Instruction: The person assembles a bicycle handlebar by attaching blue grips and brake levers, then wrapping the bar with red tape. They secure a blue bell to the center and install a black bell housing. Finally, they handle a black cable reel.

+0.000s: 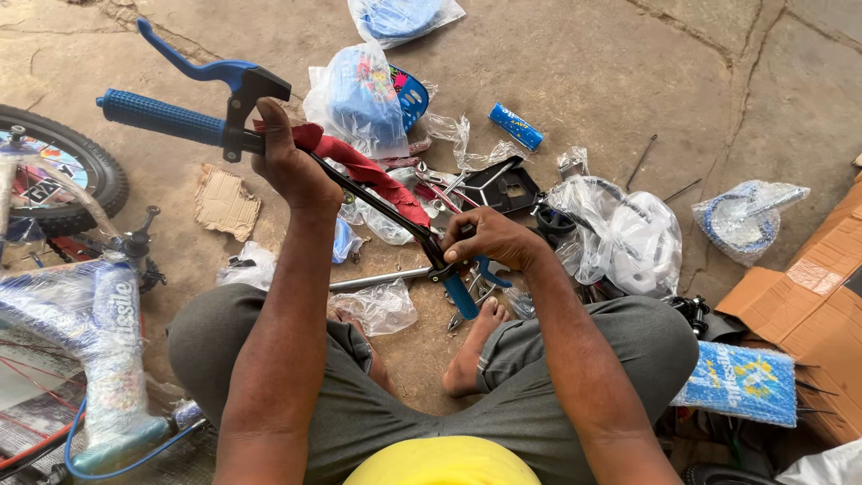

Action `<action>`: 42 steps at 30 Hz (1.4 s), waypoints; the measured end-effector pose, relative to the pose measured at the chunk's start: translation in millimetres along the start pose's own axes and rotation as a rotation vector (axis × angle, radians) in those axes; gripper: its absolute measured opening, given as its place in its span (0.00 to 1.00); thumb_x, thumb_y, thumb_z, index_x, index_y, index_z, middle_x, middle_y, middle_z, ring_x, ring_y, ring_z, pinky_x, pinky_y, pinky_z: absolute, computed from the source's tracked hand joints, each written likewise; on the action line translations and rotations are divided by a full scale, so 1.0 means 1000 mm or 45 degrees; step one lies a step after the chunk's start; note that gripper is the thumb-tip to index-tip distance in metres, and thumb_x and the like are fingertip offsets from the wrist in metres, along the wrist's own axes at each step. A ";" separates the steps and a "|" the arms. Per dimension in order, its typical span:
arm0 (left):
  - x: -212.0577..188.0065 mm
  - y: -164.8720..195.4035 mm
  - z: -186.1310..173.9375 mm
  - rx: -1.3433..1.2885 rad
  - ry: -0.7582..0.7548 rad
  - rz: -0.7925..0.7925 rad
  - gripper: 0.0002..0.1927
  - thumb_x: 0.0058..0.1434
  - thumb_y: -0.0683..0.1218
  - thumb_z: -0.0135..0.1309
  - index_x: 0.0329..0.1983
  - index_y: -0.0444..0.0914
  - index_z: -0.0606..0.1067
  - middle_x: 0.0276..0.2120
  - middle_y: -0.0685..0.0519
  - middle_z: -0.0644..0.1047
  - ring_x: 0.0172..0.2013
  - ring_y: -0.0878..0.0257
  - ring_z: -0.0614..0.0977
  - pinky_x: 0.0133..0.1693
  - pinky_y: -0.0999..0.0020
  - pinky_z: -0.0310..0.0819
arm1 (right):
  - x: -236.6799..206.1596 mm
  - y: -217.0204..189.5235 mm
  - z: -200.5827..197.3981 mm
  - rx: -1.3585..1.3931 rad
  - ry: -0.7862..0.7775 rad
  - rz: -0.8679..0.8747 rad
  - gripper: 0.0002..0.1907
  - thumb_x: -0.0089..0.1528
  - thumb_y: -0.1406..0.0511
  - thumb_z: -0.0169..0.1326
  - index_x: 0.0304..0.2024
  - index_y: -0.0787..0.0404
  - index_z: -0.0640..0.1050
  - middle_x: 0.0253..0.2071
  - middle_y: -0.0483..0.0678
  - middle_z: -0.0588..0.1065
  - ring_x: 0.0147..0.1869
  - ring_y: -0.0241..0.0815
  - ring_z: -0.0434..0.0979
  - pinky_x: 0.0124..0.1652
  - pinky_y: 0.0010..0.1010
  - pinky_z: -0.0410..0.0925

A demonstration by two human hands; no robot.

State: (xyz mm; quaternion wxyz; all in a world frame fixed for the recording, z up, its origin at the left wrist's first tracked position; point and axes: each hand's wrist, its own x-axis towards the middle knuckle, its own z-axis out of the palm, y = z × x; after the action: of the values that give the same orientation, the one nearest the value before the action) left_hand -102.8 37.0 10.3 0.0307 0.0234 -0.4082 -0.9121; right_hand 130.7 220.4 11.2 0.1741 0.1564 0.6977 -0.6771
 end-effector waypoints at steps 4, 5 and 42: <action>0.002 0.003 -0.002 -0.007 0.043 -0.034 0.22 0.61 0.60 0.64 0.38 0.38 0.73 0.26 0.58 0.69 0.25 0.69 0.72 0.29 0.71 0.70 | 0.001 -0.001 0.002 0.066 0.027 -0.028 0.17 0.51 0.61 0.71 0.34 0.63 0.79 0.32 0.45 0.78 0.37 0.36 0.78 0.39 0.30 0.73; 0.003 0.004 -0.002 -0.021 0.030 -0.031 0.22 0.62 0.60 0.65 0.38 0.39 0.72 0.26 0.58 0.69 0.25 0.69 0.71 0.29 0.71 0.69 | 0.001 -0.002 0.001 0.105 0.013 -0.029 0.16 0.51 0.61 0.71 0.33 0.63 0.78 0.31 0.45 0.78 0.37 0.36 0.78 0.38 0.30 0.74; -0.041 -0.042 -0.015 0.257 -0.188 -0.047 0.08 0.61 0.40 0.67 0.40 0.32 0.80 0.33 0.58 0.79 0.33 0.69 0.77 0.37 0.74 0.71 | 0.043 0.073 -0.071 -0.181 1.186 0.287 0.09 0.61 0.63 0.60 0.41 0.60 0.80 0.37 0.51 0.82 0.38 0.42 0.81 0.41 0.37 0.74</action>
State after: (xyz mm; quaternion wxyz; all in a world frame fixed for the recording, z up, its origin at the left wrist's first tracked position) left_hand -62.5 56.9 -30.0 -0.0188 -0.0334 -0.4987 -0.8659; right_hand 123.0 292.9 -71.9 -0.0744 0.5052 0.7246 -0.4628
